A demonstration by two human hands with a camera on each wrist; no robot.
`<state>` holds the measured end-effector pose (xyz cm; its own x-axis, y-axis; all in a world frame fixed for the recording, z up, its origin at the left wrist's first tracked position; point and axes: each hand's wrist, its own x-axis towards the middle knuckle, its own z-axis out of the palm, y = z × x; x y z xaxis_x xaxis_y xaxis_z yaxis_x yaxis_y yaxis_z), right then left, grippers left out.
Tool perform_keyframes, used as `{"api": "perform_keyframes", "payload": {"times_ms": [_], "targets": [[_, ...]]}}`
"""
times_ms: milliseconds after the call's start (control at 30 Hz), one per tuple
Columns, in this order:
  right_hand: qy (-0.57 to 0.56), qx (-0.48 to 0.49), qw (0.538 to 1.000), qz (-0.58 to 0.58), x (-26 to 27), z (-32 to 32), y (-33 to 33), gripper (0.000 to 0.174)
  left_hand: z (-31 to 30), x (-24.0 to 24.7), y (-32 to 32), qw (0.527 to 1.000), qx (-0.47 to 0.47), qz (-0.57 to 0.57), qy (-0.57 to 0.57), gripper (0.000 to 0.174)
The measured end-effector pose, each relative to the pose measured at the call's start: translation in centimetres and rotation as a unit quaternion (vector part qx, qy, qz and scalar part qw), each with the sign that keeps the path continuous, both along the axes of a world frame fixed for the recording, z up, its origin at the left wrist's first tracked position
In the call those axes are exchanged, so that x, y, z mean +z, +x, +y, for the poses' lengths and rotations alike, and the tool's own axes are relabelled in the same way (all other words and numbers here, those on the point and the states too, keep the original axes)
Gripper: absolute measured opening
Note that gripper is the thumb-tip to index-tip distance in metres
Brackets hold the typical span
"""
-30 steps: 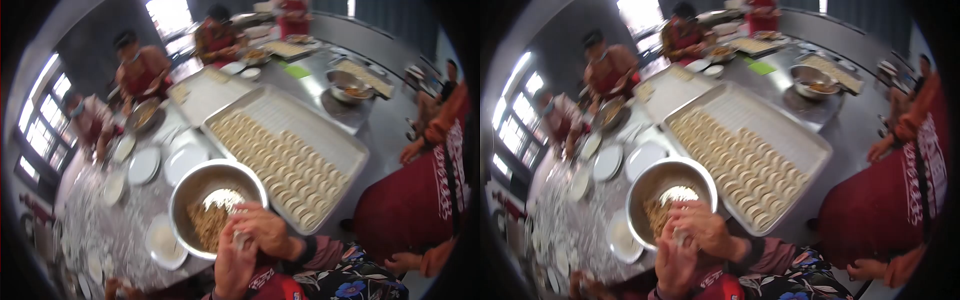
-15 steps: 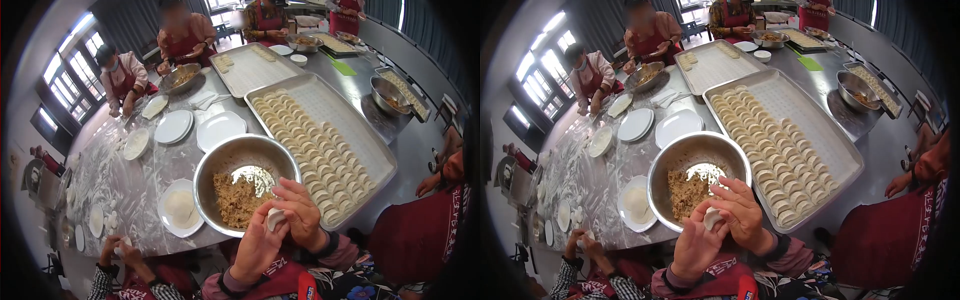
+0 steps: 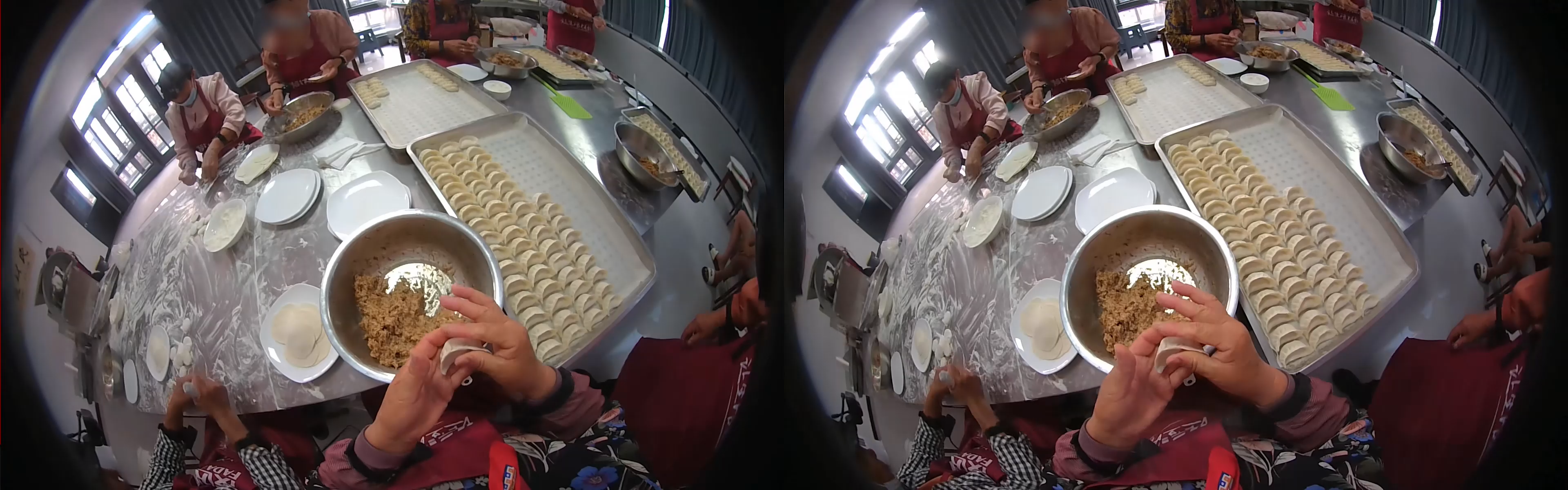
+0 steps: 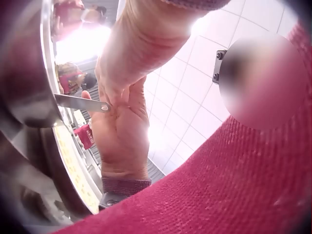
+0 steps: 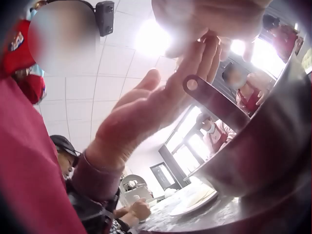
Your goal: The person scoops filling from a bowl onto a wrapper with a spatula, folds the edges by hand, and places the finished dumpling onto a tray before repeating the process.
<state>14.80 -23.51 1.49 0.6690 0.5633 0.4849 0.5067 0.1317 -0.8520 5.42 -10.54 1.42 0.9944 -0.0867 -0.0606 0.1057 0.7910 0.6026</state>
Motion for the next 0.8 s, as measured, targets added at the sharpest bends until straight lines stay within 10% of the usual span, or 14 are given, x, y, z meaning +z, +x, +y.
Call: {"api": "perform_keyframes", "payload": {"times_ms": [800], "targets": [[-0.111, 0.196, 0.952, -0.208, 1.9, 0.7, 3.0, 0.011, 1.2, 1.2, 0.5, 0.996, -0.067, 0.015, 0.058, 0.066]]}}
